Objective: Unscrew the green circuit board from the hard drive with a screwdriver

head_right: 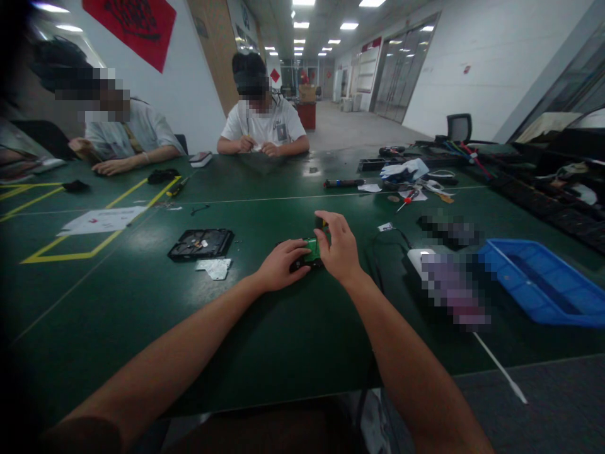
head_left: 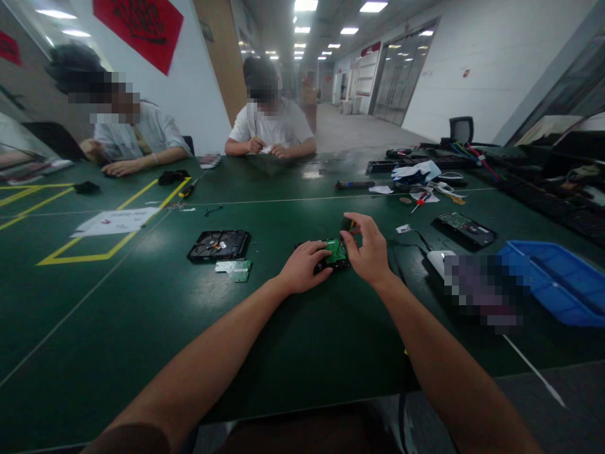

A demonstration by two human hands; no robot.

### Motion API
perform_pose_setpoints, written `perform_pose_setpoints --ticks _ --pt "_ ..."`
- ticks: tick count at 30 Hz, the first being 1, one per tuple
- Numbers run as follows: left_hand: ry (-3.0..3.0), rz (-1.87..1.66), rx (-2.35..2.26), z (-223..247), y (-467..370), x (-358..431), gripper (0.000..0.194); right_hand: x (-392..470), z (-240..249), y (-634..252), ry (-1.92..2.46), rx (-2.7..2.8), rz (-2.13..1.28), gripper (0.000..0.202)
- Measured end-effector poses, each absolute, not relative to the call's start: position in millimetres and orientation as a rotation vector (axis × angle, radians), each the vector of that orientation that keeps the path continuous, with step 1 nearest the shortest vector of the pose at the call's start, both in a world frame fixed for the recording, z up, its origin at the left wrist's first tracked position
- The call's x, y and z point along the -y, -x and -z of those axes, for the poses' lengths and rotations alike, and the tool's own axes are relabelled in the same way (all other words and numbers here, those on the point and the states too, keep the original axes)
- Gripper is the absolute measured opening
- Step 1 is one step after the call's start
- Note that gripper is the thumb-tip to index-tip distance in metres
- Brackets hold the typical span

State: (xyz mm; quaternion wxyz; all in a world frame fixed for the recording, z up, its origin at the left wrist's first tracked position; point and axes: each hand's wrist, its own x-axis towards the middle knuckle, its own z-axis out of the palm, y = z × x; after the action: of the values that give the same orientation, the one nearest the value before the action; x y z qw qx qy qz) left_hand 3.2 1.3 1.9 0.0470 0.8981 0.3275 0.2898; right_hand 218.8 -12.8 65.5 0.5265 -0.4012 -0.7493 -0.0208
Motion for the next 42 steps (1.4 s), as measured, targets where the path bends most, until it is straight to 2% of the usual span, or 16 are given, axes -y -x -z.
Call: perform_pose_setpoints --ticks 7,23,32,42 --pt "-2.734 -0.889 -0.999 -4.4 -3.3 0.2 0.043 12.2 -61.3 -218.2 0.981 1.796 0.011 0.05" --pt "-2.74 -0.881 -0.997 -2.6 -2.9 -1.1 0.045 14.2 -66.6 -219.0 0.996 1.727 0.11 0.038" --pt "-2.74 -0.878 -0.996 -0.2 -3.1 -2.2 0.045 12.5 -61.1 -217.3 0.981 1.779 0.052 0.049" --pt "-2.729 -0.882 -1.0 -2.6 -3.4 -1.0 0.045 13.6 -65.1 -218.1 0.999 1.744 0.07 0.044"
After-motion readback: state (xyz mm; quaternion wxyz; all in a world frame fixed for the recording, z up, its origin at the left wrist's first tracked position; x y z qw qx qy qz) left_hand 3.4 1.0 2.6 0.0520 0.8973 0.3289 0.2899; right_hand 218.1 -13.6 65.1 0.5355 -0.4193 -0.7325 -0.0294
